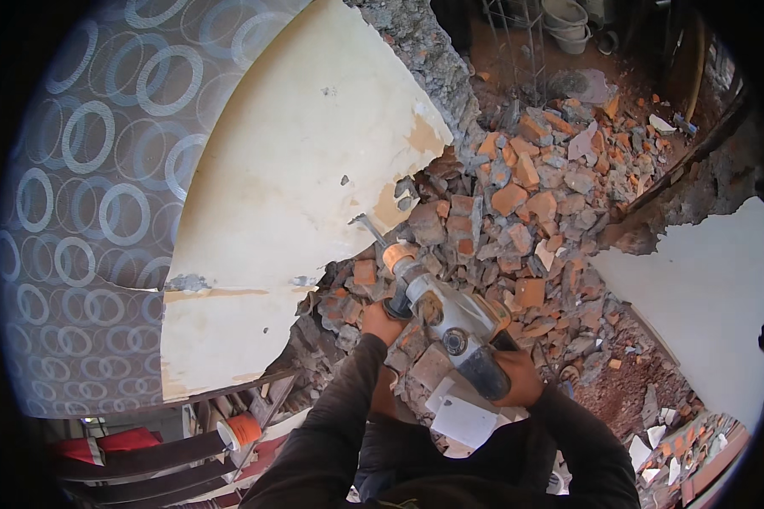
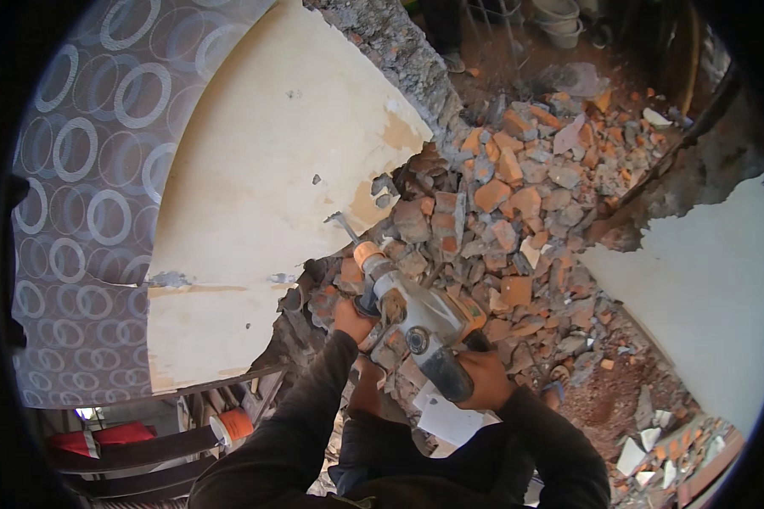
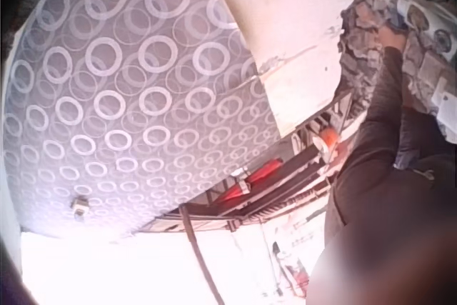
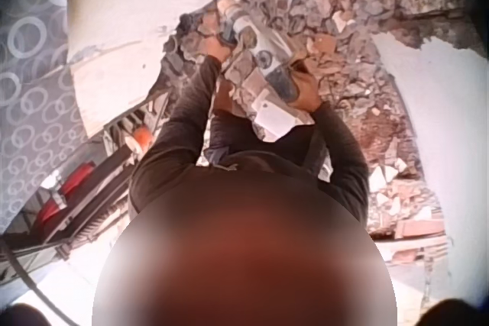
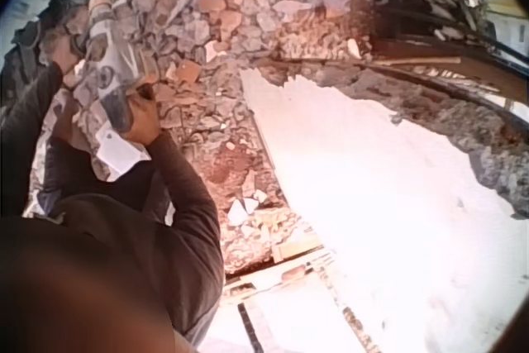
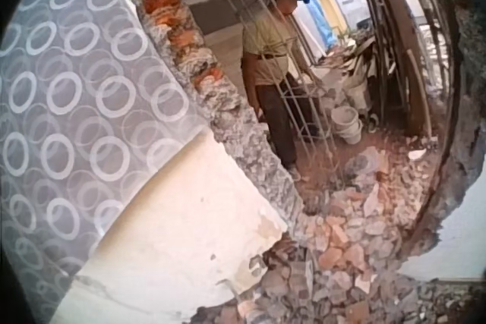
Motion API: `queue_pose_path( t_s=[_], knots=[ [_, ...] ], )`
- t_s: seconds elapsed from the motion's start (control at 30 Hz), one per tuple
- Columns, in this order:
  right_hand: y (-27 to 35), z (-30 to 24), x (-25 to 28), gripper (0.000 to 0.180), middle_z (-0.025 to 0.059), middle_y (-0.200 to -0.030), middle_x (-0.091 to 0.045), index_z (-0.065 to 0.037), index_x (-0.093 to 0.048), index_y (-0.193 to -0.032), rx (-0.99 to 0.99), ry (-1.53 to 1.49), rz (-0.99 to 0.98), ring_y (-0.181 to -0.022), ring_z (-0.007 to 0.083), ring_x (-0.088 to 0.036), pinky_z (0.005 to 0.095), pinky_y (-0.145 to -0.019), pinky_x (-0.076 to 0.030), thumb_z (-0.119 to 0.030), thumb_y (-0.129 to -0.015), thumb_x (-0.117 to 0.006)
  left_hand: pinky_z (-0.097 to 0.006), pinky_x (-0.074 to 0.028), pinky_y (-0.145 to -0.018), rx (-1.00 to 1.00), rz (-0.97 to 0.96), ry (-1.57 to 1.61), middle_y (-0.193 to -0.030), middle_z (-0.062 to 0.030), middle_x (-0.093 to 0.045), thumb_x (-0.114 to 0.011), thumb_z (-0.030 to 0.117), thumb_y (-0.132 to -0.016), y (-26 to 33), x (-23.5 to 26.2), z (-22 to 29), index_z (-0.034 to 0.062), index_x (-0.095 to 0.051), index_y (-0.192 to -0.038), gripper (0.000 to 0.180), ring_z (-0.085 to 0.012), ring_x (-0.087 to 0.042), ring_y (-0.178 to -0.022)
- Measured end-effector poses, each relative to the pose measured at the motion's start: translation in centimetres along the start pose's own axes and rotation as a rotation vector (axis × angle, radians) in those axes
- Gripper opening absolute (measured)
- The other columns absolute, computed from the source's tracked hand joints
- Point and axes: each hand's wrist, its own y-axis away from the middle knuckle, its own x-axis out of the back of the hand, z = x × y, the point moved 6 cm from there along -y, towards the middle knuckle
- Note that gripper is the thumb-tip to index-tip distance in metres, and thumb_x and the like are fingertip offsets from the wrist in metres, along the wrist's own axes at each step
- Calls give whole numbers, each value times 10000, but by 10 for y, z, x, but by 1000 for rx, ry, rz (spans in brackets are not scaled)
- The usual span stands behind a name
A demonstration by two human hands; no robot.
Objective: The person uses a rotary hammer drill to break a brick wall, repeatedly striking the surface to remove plaster and bricks. Debris accumulates on the floor as the wall is progressively dismantled.
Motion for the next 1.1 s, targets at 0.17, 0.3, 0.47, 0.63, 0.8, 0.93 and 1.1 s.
queue_pose_path(
  t_s=[0.17, 0.3, 0.47, 0.63, 0.8, 0.93, 1.1],
  knots=[
    [1, 4, -4, 428, 139, -809, -598, -29, -646, -921, 41, -19, -3, -710, 353, -633, 425, -632, -510, -215, -578, -822, -421, -556, -705, -14, 23, -29, -815, -197, -716, -803, 281, -722, 2, 5, 6, 5, -708, -907, 345, -365, -715, -802],
    [0, 2, -3, 446, 128, -803, -594, -25, -649, -929, 48, -43, -6, -697, 346, -630, 425, -618, -502, -216, -564, -820, -420, -553, -689, -16, 27, -34, -809, -197, -714, -804, 278, -722, 2, 13, 12, 5, -702, -887, 335, -370, -711, -788],
    [-11, -6, 13, 467, 115, -804, -597, -21, -654, -939, 17, 6, -83, -699, 329, -637, 421, -624, -515, -222, -549, -814, -406, -548, -698, 1, 41, 93, -808, -199, -715, -814, 236, -710, 1, 6, 17, -8, -703, -894, 325, -340, -721, -782],
    [-34, -26, 34, 473, 111, -820, -610, -5, -653, -942, 52, 157, -181, -708, 312, -646, 403, -625, -531, -250, -569, -811, -378, -540, -733, 3, 161, 358, -845, -184, -721, -810, 172, -711, -4, -35, -27, -38, -690, -956, 345, -307, -721, -804],
    [-53, -47, 42, 449, 112, -875, -635, 12, -648, -948, 91, 345, -305, -722, 281, -660, 389, -630, -543, -266, -624, -786, -369, -531, -807, 330, 182, 893, -997, -132, -704, -768, 251, -774, -13, -119, -113, -10, -628, -1138, 469, -310, -684, -888],
    [-66, -65, 41, 318, 62, -759, -577, -7, -649, -908, 165, 502, -356, -690, 225, -639, 369, -639, -543, -188, -648, -669, -412, -518, -910, 591, -370, 1936, -1128, -108, -664, -510, 485, -902, -9, -185, -106, 47, -603, -1187, 531, -285, -642, -1016],
    [-77, -83, 36, 270, 62, -742, -578, -1, -659, -878, 198, 626, -409, -680, 206, -633, 324, -604, -524, -156, -659, -629, -404, -504, -951, 617, -4, 1898, -1148, -124, -628, -593, 465, -908, -7, -192, -121, 33, -564, -1224, 536, -263, -622, -1041]
  ],
)
